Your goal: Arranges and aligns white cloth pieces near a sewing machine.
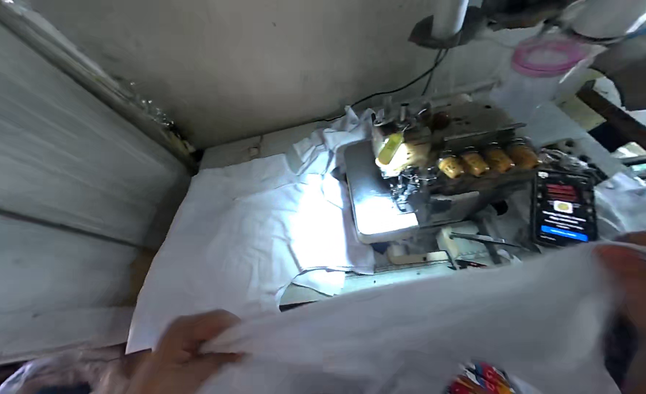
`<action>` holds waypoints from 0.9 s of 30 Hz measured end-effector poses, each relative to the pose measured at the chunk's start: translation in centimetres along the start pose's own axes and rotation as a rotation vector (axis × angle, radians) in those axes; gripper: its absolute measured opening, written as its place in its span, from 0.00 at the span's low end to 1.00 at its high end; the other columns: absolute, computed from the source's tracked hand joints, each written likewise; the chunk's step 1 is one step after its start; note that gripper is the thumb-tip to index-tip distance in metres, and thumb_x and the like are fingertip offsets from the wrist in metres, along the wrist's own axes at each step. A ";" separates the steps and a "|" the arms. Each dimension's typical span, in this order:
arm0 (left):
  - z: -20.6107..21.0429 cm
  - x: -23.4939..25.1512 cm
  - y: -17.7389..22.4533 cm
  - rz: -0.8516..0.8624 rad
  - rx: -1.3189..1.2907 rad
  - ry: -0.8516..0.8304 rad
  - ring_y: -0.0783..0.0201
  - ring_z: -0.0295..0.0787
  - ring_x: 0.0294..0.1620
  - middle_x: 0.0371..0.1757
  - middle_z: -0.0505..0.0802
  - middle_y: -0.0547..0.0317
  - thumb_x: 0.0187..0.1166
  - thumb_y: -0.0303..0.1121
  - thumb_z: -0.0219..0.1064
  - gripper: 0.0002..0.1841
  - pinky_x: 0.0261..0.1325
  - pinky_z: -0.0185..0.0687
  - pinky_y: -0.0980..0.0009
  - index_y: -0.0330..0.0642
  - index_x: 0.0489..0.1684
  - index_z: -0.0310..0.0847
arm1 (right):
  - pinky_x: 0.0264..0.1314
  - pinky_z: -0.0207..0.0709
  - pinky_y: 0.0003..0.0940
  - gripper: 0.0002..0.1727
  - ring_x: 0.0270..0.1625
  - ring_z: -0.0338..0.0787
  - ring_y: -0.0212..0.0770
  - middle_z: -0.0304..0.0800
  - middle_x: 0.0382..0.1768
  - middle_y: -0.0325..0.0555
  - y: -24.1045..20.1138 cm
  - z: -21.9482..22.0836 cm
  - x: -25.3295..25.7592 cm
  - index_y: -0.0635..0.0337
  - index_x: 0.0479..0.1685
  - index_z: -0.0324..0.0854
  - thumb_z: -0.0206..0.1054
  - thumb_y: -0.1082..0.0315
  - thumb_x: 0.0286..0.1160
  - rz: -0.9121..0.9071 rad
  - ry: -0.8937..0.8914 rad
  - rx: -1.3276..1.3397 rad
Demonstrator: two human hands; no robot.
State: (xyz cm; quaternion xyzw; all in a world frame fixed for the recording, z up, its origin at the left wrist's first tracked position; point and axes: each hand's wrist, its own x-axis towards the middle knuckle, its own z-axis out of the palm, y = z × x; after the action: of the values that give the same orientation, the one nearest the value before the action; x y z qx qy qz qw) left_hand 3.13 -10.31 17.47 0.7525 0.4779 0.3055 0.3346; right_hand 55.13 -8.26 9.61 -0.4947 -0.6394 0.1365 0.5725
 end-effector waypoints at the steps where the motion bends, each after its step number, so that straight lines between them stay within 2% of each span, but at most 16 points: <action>1: -2.3 1.0 0.1 -0.003 0.057 0.071 0.98 0.83 0.45 0.43 0.92 0.93 0.67 0.37 0.78 0.10 0.50 0.81 0.92 0.61 0.44 0.90 | 0.53 0.81 0.11 0.10 0.45 0.84 0.08 0.88 0.42 0.17 -1.1 2.8 0.4 0.54 0.46 0.83 0.73 0.60 0.75 0.163 0.039 0.012; 3: -5.7 4.5 -1.2 -0.040 0.277 0.280 0.90 0.86 0.42 0.40 0.93 0.83 0.68 0.35 0.75 0.08 0.46 0.85 0.85 0.52 0.43 0.89 | 0.47 0.83 0.14 0.11 0.41 0.85 0.11 0.87 0.40 0.22 -0.7 7.5 1.1 0.60 0.47 0.83 0.71 0.63 0.75 0.323 0.016 0.120; 4: -6.4 7.0 -1.9 -0.091 0.462 0.361 0.75 0.88 0.42 0.41 0.93 0.64 0.71 0.32 0.71 0.10 0.47 0.87 0.71 0.39 0.45 0.88 | 0.47 0.85 0.16 0.10 0.40 0.87 0.14 0.89 0.40 0.25 0.0 9.5 1.3 0.61 0.49 0.82 0.69 0.66 0.76 0.362 -0.020 0.196; 5: -5.8 9.7 -2.0 -0.171 0.587 0.385 0.48 0.90 0.51 0.49 0.92 0.38 0.78 0.28 0.68 0.13 0.55 0.83 0.45 0.28 0.54 0.85 | 0.47 0.86 0.20 0.10 0.41 0.88 0.18 0.90 0.40 0.30 0.7 11.2 1.3 0.65 0.51 0.82 0.67 0.68 0.78 0.399 -0.056 0.263; 6: -4.3 12.3 -2.3 -0.215 0.674 0.365 0.29 0.84 0.63 0.60 0.87 0.24 0.82 0.26 0.66 0.16 0.65 0.72 0.28 0.23 0.62 0.81 | 0.47 0.86 0.22 0.11 0.41 0.89 0.21 0.90 0.41 0.35 1.3 12.7 1.3 0.68 0.53 0.81 0.65 0.69 0.79 0.446 -0.080 0.314; 7: -2.0 14.1 -2.8 -0.181 0.717 0.311 0.24 0.76 0.73 0.68 0.83 0.21 0.82 0.22 0.64 0.17 0.73 0.64 0.25 0.23 0.66 0.80 | 0.46 0.86 0.23 0.11 0.40 0.89 0.22 0.91 0.41 0.37 1.7 14.0 1.2 0.69 0.53 0.81 0.64 0.70 0.80 0.482 -0.079 0.354; 8: 1.3 15.3 -3.4 -0.064 0.699 0.253 0.28 0.76 0.75 0.70 0.83 0.25 0.82 0.22 0.64 0.16 0.77 0.64 0.31 0.25 0.64 0.83 | 0.46 0.86 0.22 0.10 0.40 0.90 0.22 0.91 0.40 0.37 2.0 15.0 1.2 0.68 0.53 0.82 0.63 0.71 0.80 0.502 -0.066 0.389; 9: 5.5 15.7 -4.2 0.100 0.624 0.204 0.37 0.83 0.71 0.65 0.88 0.32 0.82 0.26 0.64 0.15 0.76 0.74 0.42 0.28 0.60 0.86 | 0.46 0.86 0.21 0.10 0.41 0.90 0.22 0.91 0.40 0.36 2.2 15.7 1.1 0.68 0.53 0.82 0.62 0.72 0.81 0.520 -0.053 0.412; 11: 14.3 15.9 -4.3 0.397 0.362 0.036 0.52 0.93 0.57 0.54 0.95 0.43 0.82 0.35 0.66 0.16 0.63 0.85 0.56 0.33 0.56 0.91 | 0.47 0.86 0.21 0.10 0.42 0.90 0.22 0.91 0.41 0.37 2.5 16.2 0.8 0.67 0.54 0.82 0.60 0.73 0.82 0.541 -0.040 0.426; 13: 19.5 15.8 -3.4 0.543 0.258 -0.128 0.54 0.86 0.74 0.72 0.89 0.47 0.85 0.44 0.64 0.24 0.75 0.80 0.56 0.36 0.72 0.83 | 0.47 0.86 0.22 0.12 0.42 0.90 0.24 0.91 0.44 0.40 2.6 16.1 0.5 0.68 0.58 0.80 0.57 0.73 0.84 0.576 -0.039 0.431; 14: 20.7 15.7 -3.4 0.568 0.311 -0.110 0.54 0.82 0.78 0.76 0.87 0.49 0.86 0.48 0.61 0.27 0.78 0.76 0.56 0.39 0.76 0.81 | 0.48 0.87 0.25 0.15 0.43 0.91 0.26 0.90 0.45 0.42 2.6 16.0 0.3 0.70 0.63 0.77 0.54 0.73 0.85 0.603 -0.043 0.449; 16: 20.9 15.2 -4.0 0.529 0.449 0.009 0.56 0.82 0.78 0.76 0.87 0.55 0.88 0.54 0.54 0.28 0.76 0.72 0.55 0.46 0.76 0.83 | 0.50 0.91 0.32 0.20 0.46 0.94 0.33 0.89 0.49 0.45 2.5 16.0 -0.4 0.73 0.71 0.69 0.46 0.70 0.87 0.653 -0.054 0.517; 19: 19.2 14.1 -4.7 0.408 0.535 0.093 0.56 0.84 0.74 0.74 0.89 0.60 0.89 0.58 0.47 0.29 0.74 0.68 0.51 0.55 0.73 0.85 | 0.53 0.90 0.38 0.24 0.49 0.94 0.37 0.89 0.49 0.47 2.0 17.2 -3.0 0.74 0.68 0.65 0.41 0.63 0.88 0.656 -0.092 0.517; 22: 18.1 13.4 -4.7 0.369 0.563 0.108 0.54 0.84 0.73 0.73 0.90 0.60 0.89 0.60 0.45 0.30 0.73 0.64 0.47 0.57 0.72 0.86 | 0.55 0.87 0.33 0.23 0.52 0.91 0.33 0.88 0.53 0.50 0.9 18.4 -5.7 0.75 0.62 0.71 0.56 0.59 0.85 0.606 -0.190 0.418; 24: 18.2 13.4 -4.6 0.360 0.561 0.103 0.53 0.84 0.72 0.72 0.90 0.59 0.88 0.61 0.45 0.31 0.72 0.64 0.47 0.56 0.72 0.86 | 0.50 0.87 0.27 0.29 0.47 0.92 0.30 0.87 0.59 0.54 0.5 18.7 -6.3 0.76 0.66 0.71 0.68 0.59 0.77 0.592 -0.264 0.379; 27: 18.5 13.5 -4.8 0.352 0.561 0.125 0.51 0.85 0.71 0.71 0.91 0.58 0.88 0.60 0.47 0.30 0.71 0.65 0.45 0.55 0.70 0.87 | 0.40 0.82 0.23 0.25 0.35 0.86 0.25 0.89 0.53 0.52 0.4 18.2 -5.8 0.74 0.69 0.72 0.67 0.66 0.77 0.572 -0.398 0.394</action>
State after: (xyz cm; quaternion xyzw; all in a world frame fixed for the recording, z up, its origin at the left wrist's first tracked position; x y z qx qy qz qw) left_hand 19.92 -0.19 4.58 0.8660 0.4258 0.2607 0.0269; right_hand 38.66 -5.52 0.27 -0.4975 -0.5357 0.5036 0.4604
